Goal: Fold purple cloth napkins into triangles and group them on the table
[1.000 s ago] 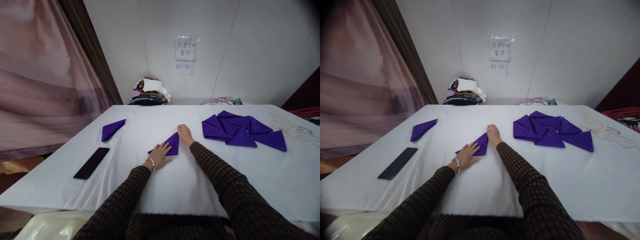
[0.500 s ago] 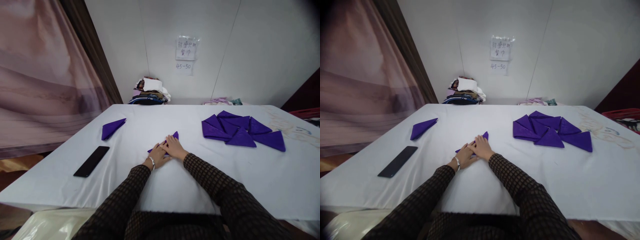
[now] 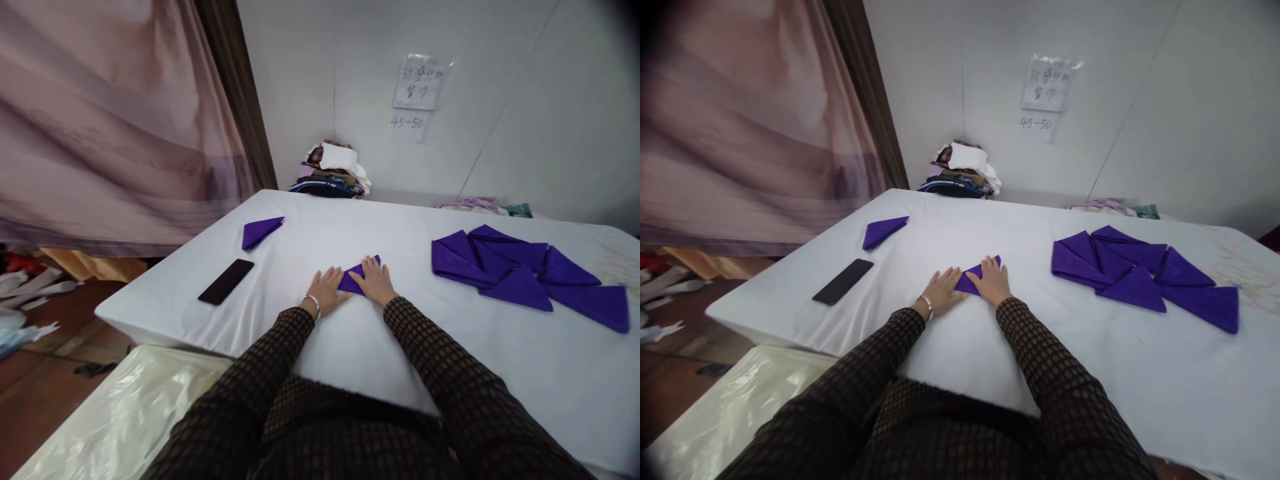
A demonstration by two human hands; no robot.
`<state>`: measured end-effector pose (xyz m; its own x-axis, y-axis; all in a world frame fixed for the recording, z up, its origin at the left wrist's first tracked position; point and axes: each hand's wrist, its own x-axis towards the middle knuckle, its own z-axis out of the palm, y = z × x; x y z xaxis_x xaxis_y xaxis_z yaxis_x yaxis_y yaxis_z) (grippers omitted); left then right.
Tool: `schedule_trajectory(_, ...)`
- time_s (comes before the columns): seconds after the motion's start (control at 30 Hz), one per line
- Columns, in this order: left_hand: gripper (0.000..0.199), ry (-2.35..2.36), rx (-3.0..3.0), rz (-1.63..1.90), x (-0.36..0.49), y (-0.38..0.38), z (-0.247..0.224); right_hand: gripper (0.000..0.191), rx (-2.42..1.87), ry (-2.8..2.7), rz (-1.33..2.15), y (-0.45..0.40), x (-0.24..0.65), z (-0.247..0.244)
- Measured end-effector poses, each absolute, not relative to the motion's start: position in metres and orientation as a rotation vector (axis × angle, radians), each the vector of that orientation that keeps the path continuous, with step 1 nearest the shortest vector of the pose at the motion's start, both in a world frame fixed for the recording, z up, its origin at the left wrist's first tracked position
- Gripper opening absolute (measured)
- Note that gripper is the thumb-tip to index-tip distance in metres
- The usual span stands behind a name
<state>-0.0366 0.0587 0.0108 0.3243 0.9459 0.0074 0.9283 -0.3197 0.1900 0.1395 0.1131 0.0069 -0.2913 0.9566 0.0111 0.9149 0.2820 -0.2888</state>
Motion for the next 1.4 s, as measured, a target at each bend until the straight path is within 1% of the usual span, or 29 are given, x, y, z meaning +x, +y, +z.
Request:
schedule_trajectory(0.23,0.070,2.003,2.229,0.107,-0.086,0.030,0.012,0.081,-1.777,-2.396,0.334,0.113,0.140,0.007)
schedule_trajectory(0.4,0.059,2.225,2.092,0.233,-0.085,0.018,0.018,0.080,-1.767,-2.389,0.302,0.112,0.139,0.006)
schedule_trajectory(0.47,0.055,2.162,2.192,0.299,-0.071,0.018,0.021,0.079,-1.759,-2.385,0.290,0.112,0.139,0.006)
schedule_trajectory(0.53,0.054,1.980,2.376,0.330,-0.049,0.022,0.024,0.077,-1.751,-2.378,0.275,0.111,0.139,0.007)
schedule_trajectory(0.67,0.059,1.725,2.581,0.314,-0.010,0.040,0.025,0.068,-1.761,-2.395,0.282,0.110,0.139,0.008)
schedule_trajectory(0.8,0.069,1.704,2.507,0.234,-0.001,0.054,0.015,0.062,-1.764,-2.374,0.251,0.111,0.138,0.008)
schedule_trajectory(0.9,0.072,1.722,2.469,0.232,-0.005,0.056,0.008,0.056,-1.756,-2.348,0.271,0.113,0.137,0.007)
schedule_trajectory(0.97,0.071,1.717,2.464,0.223,-0.007,0.056,0.008,0.055,-1.764,-2.327,0.306,0.115,0.138,0.007)
schedule_trajectory(1.17,0.066,1.693,2.468,0.268,-0.005,0.054,0.013,0.062,-1.838,-2.243,0.342,0.127,0.149,0.010)
schedule_trajectory(1.3,0.066,1.695,2.460,0.255,-0.006,0.054,0.012,0.059,-1.877,-2.242,0.364,0.138,0.164,0.013)
schedule_trajectory(1.4,0.064,1.701,2.457,0.266,-0.007,0.055,0.013,0.057,-1.854,-2.305,0.309,0.141,0.170,0.013)
